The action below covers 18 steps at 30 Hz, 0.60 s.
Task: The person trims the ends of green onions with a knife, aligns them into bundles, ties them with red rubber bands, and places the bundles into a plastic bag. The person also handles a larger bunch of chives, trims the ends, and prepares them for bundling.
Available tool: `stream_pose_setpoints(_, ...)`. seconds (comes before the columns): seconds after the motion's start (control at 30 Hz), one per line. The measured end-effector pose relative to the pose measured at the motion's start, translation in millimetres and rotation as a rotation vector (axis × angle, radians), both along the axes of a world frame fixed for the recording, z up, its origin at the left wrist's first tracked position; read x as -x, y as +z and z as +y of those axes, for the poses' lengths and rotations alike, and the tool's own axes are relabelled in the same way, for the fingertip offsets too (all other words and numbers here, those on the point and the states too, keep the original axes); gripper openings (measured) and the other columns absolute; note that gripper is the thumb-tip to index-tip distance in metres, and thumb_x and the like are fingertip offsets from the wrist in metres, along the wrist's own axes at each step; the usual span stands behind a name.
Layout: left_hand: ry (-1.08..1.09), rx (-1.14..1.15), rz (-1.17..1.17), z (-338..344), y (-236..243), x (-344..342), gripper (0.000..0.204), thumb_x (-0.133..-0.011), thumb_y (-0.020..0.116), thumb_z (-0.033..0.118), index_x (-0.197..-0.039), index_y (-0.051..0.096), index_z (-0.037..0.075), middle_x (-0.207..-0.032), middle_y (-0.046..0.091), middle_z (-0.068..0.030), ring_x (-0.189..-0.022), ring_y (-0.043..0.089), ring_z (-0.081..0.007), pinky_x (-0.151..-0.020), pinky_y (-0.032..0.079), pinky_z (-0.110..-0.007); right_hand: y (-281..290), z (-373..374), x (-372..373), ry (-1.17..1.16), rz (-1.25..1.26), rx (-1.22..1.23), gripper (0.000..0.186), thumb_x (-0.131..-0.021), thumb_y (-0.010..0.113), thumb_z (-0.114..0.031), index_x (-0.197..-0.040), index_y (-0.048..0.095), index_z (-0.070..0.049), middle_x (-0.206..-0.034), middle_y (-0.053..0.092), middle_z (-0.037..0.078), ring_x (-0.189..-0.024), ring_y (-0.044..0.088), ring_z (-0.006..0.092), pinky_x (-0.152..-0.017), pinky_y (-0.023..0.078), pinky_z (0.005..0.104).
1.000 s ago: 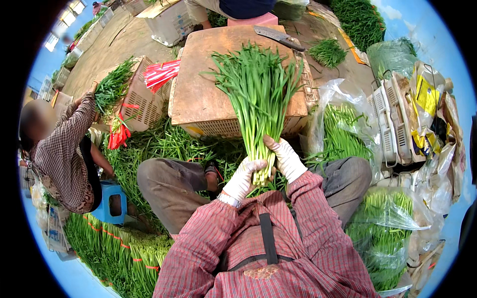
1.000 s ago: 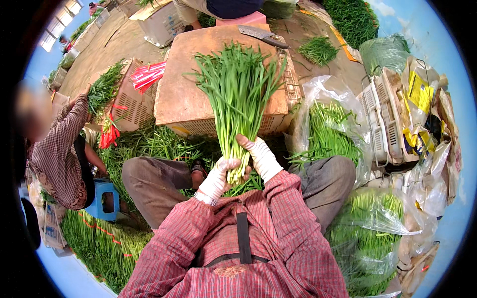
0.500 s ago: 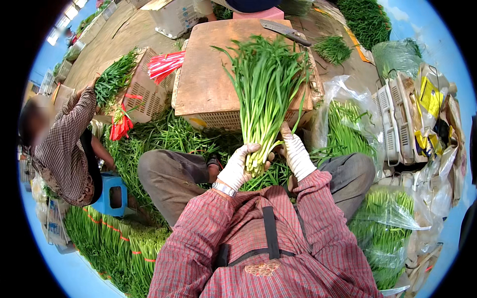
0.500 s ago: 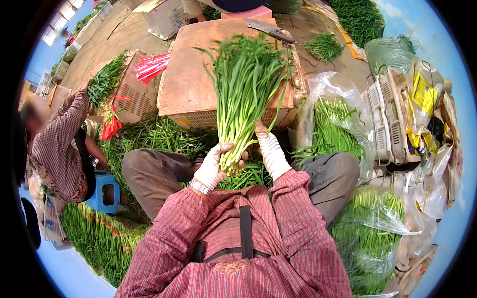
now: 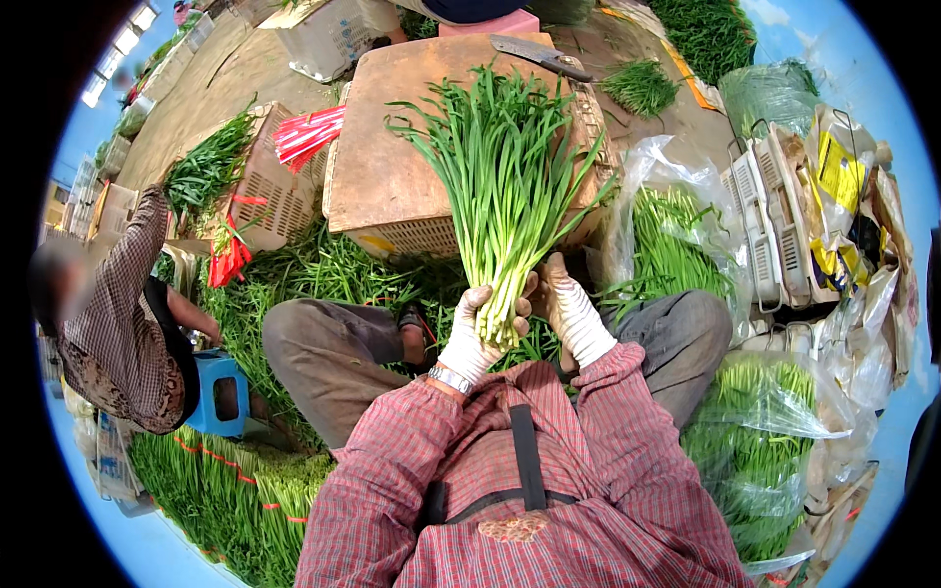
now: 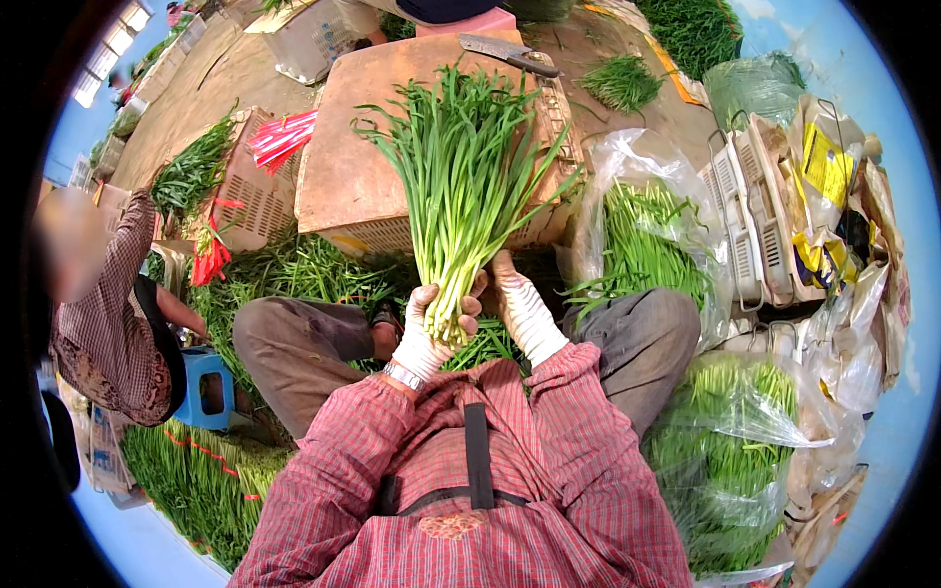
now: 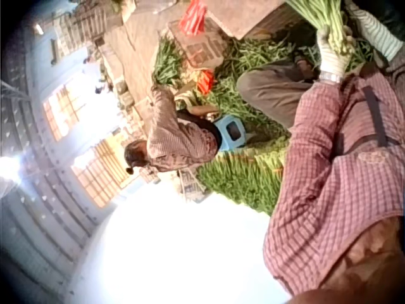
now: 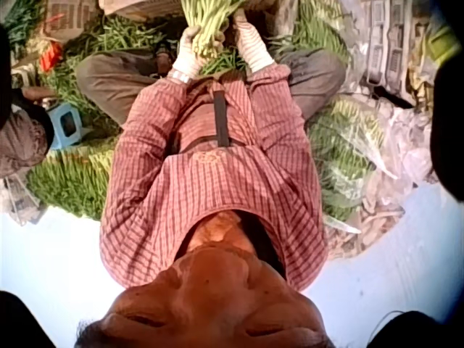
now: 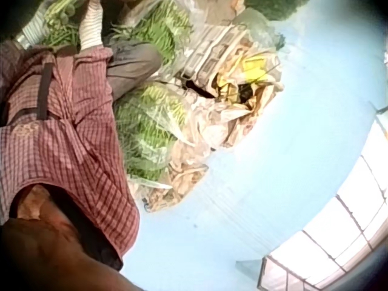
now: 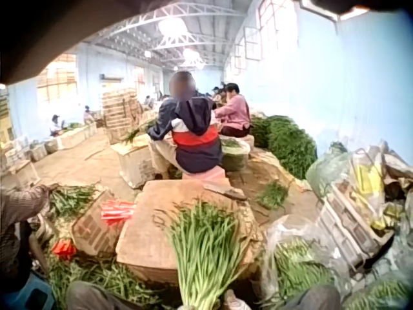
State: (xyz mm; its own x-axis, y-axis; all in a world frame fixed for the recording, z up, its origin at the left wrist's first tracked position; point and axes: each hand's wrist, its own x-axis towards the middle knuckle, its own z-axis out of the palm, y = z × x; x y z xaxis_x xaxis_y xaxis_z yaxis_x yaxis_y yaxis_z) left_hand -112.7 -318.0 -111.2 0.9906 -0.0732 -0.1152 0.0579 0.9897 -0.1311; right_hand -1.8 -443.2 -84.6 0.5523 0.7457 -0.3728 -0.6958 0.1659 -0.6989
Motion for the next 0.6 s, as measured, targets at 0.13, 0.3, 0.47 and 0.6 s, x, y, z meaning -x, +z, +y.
stream_pose_setpoints(0.13, -0.102, -0.327, 0.272, 0, 8, 7, 0.052, -0.088, 0.067, 0.037, -0.126, 0.057, 0.003, -0.112, 0.068, -0.0175, -0.096, 0.068, -0.0371, -0.083, 0.057, -0.055, 22, 5, -4, 0.070, -0.143, 0.247, 0.054, -0.090, 0.068, -0.048, -0.125, 0.060, -0.007, -0.104, 0.066, 0.001, -0.091, 0.060, 0.0118, -0.082, 0.049, 0.0277)
stream_pose_setpoints(0.3, 0.012, -0.572, 0.366, 9, 15, 11, 0.066, -0.084, 0.071, 0.051, -0.131, 0.055, 0.008, -0.115, 0.067, -0.0109, -0.102, 0.066, -0.0305, -0.089, 0.053, -0.061, 6, 21, -16, 0.068, -0.727, 0.335, 0.050, -0.096, 0.056, -0.042, -0.124, 0.061, -0.002, -0.102, 0.070, 0.015, -0.090, 0.065, 0.0235, -0.086, 0.051, 0.0366)
stream_pose_setpoints(0.47, 0.039, -0.599, 0.321, 8, 30, 8, 0.058, -0.087, 0.072, 0.040, -0.129, 0.056, 0.004, -0.117, 0.067, -0.0130, -0.102, 0.066, -0.0306, -0.089, 0.055, -0.055, 10, 18, -19, 0.107, -0.744, 0.490, 0.053, -0.098, 0.054, -0.046, -0.121, 0.060, 0.001, -0.094, 0.069, 0.009, -0.085, 0.066, 0.0195, -0.078, 0.051, 0.0315)
stream_pose_setpoints(0.6, 0.023, -0.249, 0.265, 4, 28, 1, 0.052, -0.087, 0.072, 0.033, -0.127, 0.057, 0.003, -0.113, 0.068, -0.0191, -0.099, 0.068, -0.0354, -0.085, 0.057, -0.053, 22, 17, -14, 0.045, -0.502, 0.388, 0.043, -0.100, 0.050, -0.041, -0.112, 0.064, -0.002, -0.070, 0.063, 0.004, -0.052, 0.057, 0.0123, -0.052, 0.048, 0.0294)
